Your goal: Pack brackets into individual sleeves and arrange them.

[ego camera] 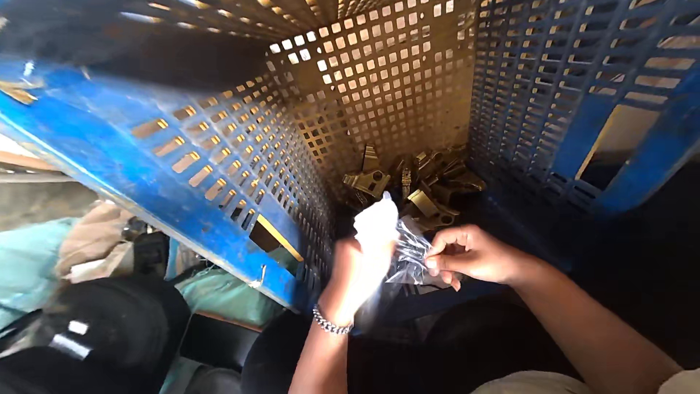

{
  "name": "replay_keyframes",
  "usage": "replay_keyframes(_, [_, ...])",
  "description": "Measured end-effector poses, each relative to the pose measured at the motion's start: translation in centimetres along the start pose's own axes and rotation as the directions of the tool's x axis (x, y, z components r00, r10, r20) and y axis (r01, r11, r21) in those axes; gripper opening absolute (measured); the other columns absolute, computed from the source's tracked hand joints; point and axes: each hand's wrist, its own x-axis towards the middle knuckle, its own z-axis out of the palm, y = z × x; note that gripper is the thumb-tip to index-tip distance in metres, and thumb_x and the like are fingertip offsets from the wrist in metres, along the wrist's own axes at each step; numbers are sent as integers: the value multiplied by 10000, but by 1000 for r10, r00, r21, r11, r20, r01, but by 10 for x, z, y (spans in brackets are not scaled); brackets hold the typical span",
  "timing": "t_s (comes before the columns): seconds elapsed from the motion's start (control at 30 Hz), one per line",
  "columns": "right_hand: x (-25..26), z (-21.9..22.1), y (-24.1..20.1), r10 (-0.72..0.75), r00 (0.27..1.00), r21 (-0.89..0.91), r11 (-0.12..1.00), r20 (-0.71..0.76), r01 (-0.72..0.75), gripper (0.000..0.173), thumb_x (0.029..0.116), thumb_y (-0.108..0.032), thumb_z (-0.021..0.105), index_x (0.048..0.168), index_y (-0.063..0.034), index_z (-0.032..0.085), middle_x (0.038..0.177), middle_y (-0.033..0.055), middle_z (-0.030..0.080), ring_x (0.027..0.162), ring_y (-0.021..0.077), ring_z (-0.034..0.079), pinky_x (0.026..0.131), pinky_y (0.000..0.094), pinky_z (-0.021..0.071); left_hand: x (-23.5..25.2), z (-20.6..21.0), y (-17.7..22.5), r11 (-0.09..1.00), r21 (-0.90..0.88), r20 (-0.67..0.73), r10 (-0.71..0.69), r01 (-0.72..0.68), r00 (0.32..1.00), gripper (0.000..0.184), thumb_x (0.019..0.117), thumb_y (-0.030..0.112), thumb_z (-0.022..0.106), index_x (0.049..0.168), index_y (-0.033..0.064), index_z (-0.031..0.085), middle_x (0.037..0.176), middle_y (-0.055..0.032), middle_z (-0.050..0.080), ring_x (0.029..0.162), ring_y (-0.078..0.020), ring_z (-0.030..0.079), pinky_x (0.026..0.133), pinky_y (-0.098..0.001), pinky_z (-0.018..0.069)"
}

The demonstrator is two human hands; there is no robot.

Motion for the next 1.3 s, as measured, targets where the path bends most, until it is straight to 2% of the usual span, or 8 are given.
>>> replay_keyframes(0.1, [5, 9, -1, 64, 979, 110, 993, -196, -43, 292, 877, -91, 765, 755, -177, 514, 571, -101, 578, 408, -15, 495, 400, 148, 431, 15, -15, -8, 1000, -5, -167, -15, 14, 986, 424, 901, 178, 708, 1243, -53, 607, 969, -82, 714, 791, -99, 701, 733, -317, 605])
replay_keyframes(0.27, [3, 32, -4, -202, 978, -226, 957, -62, 183, 267, 715, -150, 853, 688, -63, 602, 664, -113, 569, 604, -117, 482, 555, 75, 388, -20, 13, 29, 794, -525, 385, -101, 308, 917, 444, 635, 13, 886, 999, 57, 636, 774, 95, 669, 689, 14, 638, 667, -171, 560])
replay_keyframes(0.4, [13, -8, -20, 139, 983, -246, 955, -117, -164, 235, 879, -158, 776, 852, -50, 569, 658, -26, 610, 531, 35, 589, 529, 211, 524, -3, 9, 8, 975, -220, 38, -7, 15, 999, 302, 685, 17, 770, 959, -30, 651, 728, 90, 604, 675, 68, 567, 676, -120, 505])
replay_keyframes(0.6, [85, -53, 69, 252, 800, -634, 501, -544, -589, 769, 904, -521, 736, 1421, 20, 556, 1524, 339, 372, 1429, 517, 327, 1118, 686, 295, 17, 2, 2, 954, -294, -242, -141, 66, 960, 434, 740, 10, 774, 1134, -42, 602, 891, 26, 696, 837, -3, 670, 782, -189, 567])
replay_keyframes(0.73, [80, -42, 66, 198, 781, -489, 683, -592, -543, 630, 860, -329, 818, 1350, 14, 619, 1514, 323, 387, 1421, 496, 337, 1126, 652, 312, 17, 2, 6, 948, -314, -269, -142, 53, 953, 526, 744, 63, 850, 1184, -49, 583, 978, -2, 685, 907, 3, 658, 841, -190, 559])
replay_keyframes(0.97, [1, -43, -25, -269, 866, -88, 962, -421, 257, 566, 806, -127, 763, 1310, -114, 507, 1078, -47, 685, 964, 66, 695, 860, 270, 611, 15, 8, 16, 952, -304, -226, -107, 34, 968, 421, 757, 41, 845, 1125, -22, 651, 928, 8, 717, 855, 9, 675, 816, -192, 568])
replay_keyframes(1.13, [-1, 3, -38, 10, 1000, 209, 978, 15, -13, 443, 926, -118, 607, 1302, -172, 378, 1063, 73, 711, 727, 246, 746, 529, 368, 633, 3, 12, 27, 826, -553, -98, -193, 108, 976, 360, 798, -2, 787, 1117, -44, 626, 937, -21, 708, 880, -35, 678, 820, -204, 570])
replay_keyframes(1.3, [26, 33, -21, -327, 914, -682, 727, -239, 82, 392, 939, -108, 659, 1249, 111, 561, 1174, 226, 658, 1010, 271, 686, 888, 416, 572, -2, -4, 33, 710, -676, -21, -287, 198, 958, 279, 862, -45, 726, 1118, -46, 613, 942, -42, 708, 875, -61, 683, 813, -221, 574])
